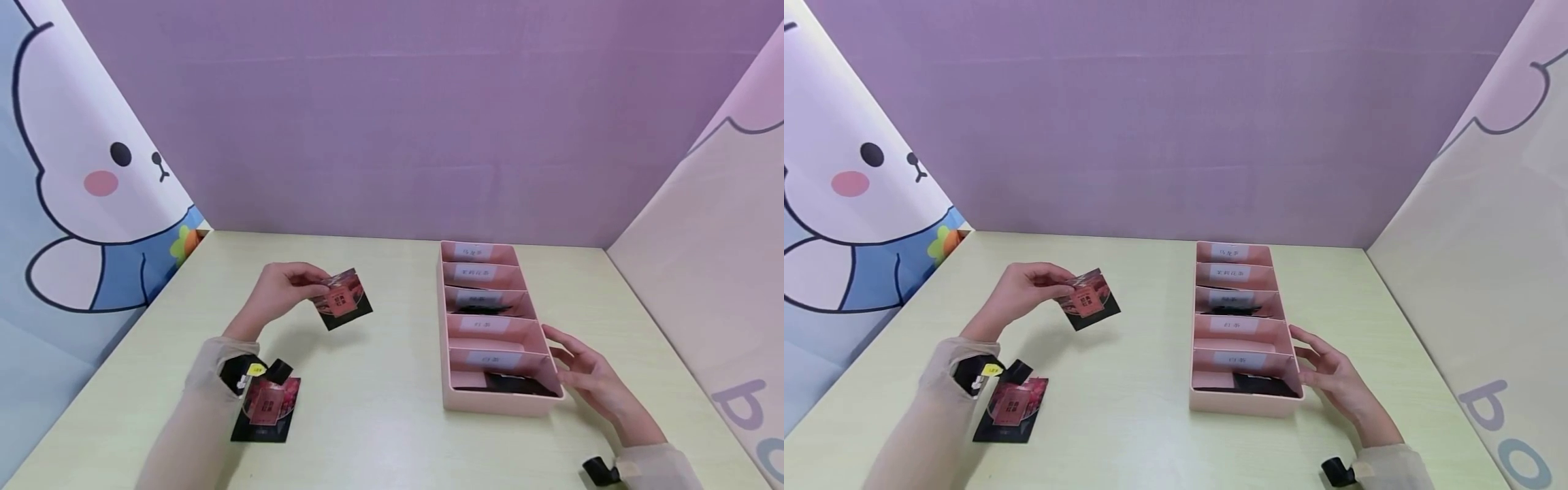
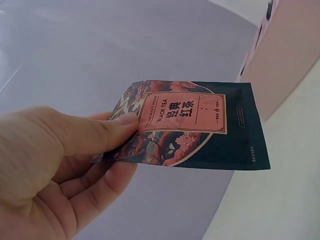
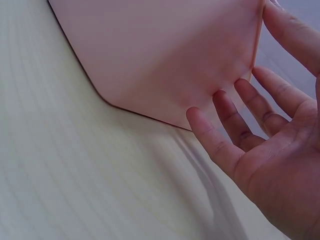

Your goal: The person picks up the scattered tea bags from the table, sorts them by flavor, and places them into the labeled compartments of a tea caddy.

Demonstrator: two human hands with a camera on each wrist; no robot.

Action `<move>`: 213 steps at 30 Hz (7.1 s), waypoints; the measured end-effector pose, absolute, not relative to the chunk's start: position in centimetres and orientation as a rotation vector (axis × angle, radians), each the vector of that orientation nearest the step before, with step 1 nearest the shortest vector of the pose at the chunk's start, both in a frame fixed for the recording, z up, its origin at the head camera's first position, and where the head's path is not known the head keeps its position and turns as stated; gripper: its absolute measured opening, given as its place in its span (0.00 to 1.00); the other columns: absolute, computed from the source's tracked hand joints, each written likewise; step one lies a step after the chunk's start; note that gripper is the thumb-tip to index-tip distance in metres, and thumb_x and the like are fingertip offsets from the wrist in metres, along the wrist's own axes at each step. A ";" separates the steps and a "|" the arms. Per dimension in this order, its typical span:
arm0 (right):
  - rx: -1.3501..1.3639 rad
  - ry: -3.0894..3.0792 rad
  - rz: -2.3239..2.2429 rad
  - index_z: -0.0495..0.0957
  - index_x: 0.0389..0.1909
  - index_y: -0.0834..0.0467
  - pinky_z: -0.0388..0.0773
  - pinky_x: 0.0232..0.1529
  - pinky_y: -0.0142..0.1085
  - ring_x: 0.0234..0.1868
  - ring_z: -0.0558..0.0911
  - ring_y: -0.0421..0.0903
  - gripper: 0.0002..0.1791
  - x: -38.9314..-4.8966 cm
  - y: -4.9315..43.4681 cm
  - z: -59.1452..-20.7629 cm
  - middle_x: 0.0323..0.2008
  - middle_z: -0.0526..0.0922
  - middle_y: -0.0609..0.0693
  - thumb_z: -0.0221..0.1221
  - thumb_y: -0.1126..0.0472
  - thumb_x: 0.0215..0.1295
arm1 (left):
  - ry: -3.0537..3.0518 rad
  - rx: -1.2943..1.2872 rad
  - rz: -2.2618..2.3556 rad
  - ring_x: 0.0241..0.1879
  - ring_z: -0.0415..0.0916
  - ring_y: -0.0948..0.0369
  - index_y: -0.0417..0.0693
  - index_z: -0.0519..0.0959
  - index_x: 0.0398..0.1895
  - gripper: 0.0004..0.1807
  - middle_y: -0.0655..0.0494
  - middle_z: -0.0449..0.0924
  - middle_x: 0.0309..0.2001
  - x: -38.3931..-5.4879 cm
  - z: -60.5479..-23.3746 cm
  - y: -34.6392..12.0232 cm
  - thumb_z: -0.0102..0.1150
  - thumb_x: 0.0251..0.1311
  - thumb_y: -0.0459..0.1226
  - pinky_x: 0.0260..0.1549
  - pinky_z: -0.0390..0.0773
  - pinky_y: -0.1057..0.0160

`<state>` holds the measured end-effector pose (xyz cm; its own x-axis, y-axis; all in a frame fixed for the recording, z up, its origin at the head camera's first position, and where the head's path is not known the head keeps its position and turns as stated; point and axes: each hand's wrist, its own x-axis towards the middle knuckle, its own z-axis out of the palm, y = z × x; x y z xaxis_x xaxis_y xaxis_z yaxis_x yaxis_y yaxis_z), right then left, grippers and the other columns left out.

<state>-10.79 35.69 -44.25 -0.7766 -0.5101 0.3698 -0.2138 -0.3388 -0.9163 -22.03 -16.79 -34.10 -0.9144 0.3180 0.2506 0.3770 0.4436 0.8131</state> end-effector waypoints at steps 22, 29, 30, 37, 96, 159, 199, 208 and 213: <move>-0.969 1.675 -2.226 0.55 0.76 0.64 0.74 0.58 0.33 0.64 0.72 0.43 0.37 -10.8 35.7 -44.3 0.72 0.65 0.47 0.45 0.84 0.67 | -2.516 -0.864 -1.621 0.30 0.83 0.61 0.40 0.88 0.38 0.08 0.52 0.87 0.33 -21.0 -32.5 -7.1 0.72 0.54 0.30 0.31 0.82 0.62; -0.971 1.665 -2.230 0.54 0.76 0.64 0.74 0.58 0.33 0.65 0.73 0.43 0.37 -10.8 35.7 -44.3 0.72 0.65 0.48 0.45 0.84 0.67 | -2.487 -0.921 -1.690 0.29 0.82 0.63 0.41 0.88 0.37 0.07 0.54 0.87 0.33 -20.7 -32.7 -3.9 0.72 0.55 0.30 0.30 0.82 0.63; -0.971 1.664 -2.231 0.54 0.76 0.65 0.74 0.58 0.33 0.65 0.73 0.43 0.37 -10.8 35.7 -44.3 0.72 0.65 0.48 0.45 0.84 0.67 | -2.476 -0.942 -1.693 0.29 0.82 0.63 0.41 0.88 0.38 0.07 0.54 0.87 0.33 -20.6 -32.7 -3.5 0.72 0.55 0.30 0.30 0.82 0.63; -0.967 1.666 -2.231 0.54 0.76 0.64 0.74 0.58 0.33 0.65 0.73 0.43 0.37 -10.8 35.7 -44.4 0.72 0.65 0.48 0.45 0.85 0.66 | -2.388 -1.061 -1.642 0.27 0.79 0.66 0.42 0.88 0.38 0.06 0.55 0.87 0.33 -19.9 -33.2 -0.8 0.71 0.56 0.30 0.27 0.80 0.67; -0.991 1.651 -2.247 0.53 0.76 0.65 0.73 0.59 0.34 0.67 0.70 0.44 0.36 -10.8 36.0 -44.8 0.74 0.61 0.47 0.46 0.83 0.68 | -2.205 -1.648 -0.263 0.57 0.73 0.59 0.59 0.89 0.42 0.09 0.65 0.85 0.40 -18.4 -39.0 2.7 0.59 0.68 0.43 0.56 0.70 0.62; -0.914 1.688 -2.235 0.55 0.76 0.63 0.74 0.58 0.34 0.64 0.73 0.43 0.36 -10.7 35.9 -44.6 0.72 0.66 0.47 0.46 0.82 0.68 | -3.008 -0.805 -0.191 0.63 0.62 0.41 0.49 0.65 0.72 0.45 0.43 0.68 0.63 -15.2 -42.5 -24.5 0.65 0.57 0.60 0.57 0.61 0.32; -0.945 1.677 -2.233 0.55 0.76 0.64 0.75 0.57 0.34 0.65 0.72 0.42 0.36 -10.8 36.1 -44.2 0.72 0.65 0.46 0.47 0.82 0.68 | -2.976 -1.059 -0.517 0.42 0.71 0.57 0.46 0.84 0.51 0.16 0.57 0.74 0.43 -14.6 -41.7 -23.4 0.69 0.58 0.33 0.38 0.75 0.53; -0.931 1.694 -2.235 0.55 0.76 0.63 0.74 0.57 0.33 0.64 0.72 0.42 0.35 -10.7 36.1 -44.3 0.72 0.65 0.45 0.47 0.82 0.69 | -3.101 -0.908 -0.508 0.43 0.69 0.57 0.51 0.81 0.46 0.22 0.56 0.73 0.47 -14.5 -41.8 -23.0 0.76 0.51 0.49 0.38 0.71 0.52; -0.929 1.697 -2.233 0.56 0.76 0.63 0.74 0.57 0.33 0.65 0.72 0.42 0.35 -10.7 36.1 -44.2 0.72 0.65 0.45 0.47 0.81 0.69 | -3.141 -0.899 -0.510 0.41 0.67 0.57 0.51 0.78 0.42 0.21 0.59 0.72 0.41 -14.6 -41.6 -22.7 0.77 0.49 0.46 0.36 0.70 0.54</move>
